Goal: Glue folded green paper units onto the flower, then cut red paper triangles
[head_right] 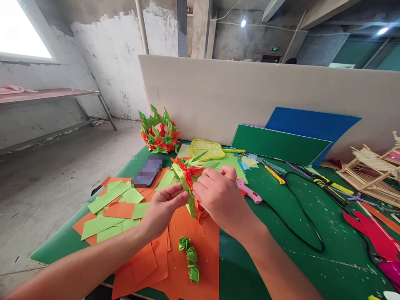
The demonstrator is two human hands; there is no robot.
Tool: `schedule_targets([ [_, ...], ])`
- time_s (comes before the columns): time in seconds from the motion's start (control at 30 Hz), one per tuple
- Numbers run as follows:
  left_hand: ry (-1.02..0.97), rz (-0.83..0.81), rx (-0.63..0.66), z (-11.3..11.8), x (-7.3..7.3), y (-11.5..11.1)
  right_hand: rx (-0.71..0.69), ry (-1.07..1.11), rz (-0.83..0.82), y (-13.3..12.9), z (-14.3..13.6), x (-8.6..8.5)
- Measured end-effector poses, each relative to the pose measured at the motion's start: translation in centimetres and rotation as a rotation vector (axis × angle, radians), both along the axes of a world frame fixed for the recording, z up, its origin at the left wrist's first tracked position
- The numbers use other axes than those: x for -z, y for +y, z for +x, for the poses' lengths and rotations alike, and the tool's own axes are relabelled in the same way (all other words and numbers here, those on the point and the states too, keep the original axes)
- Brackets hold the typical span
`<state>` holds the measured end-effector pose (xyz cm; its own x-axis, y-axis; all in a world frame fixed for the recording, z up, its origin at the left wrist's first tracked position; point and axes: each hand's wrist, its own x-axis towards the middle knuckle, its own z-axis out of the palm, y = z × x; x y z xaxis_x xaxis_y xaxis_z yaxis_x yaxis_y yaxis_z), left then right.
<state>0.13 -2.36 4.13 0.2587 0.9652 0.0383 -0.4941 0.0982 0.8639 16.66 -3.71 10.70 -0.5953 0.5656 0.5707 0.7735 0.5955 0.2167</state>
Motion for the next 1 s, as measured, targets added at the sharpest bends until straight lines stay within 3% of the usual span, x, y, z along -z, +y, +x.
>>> schedule_targets([
  [0.6,0.194,-0.041,0.087,-0.6,-0.9,0.2,-0.133,-0.107,-0.101,0.4,1.3,-0.7],
  [0.77,0.052,-0.086,0.1,-0.5,-0.6,0.5,-0.143,0.019,-0.136,0.9,1.6,-0.4],
  [1.0,-0.151,-0.231,-0.021,-0.4,-0.1,1.0,-0.053,0.208,-0.065,1.6,2.2,-0.4],
])
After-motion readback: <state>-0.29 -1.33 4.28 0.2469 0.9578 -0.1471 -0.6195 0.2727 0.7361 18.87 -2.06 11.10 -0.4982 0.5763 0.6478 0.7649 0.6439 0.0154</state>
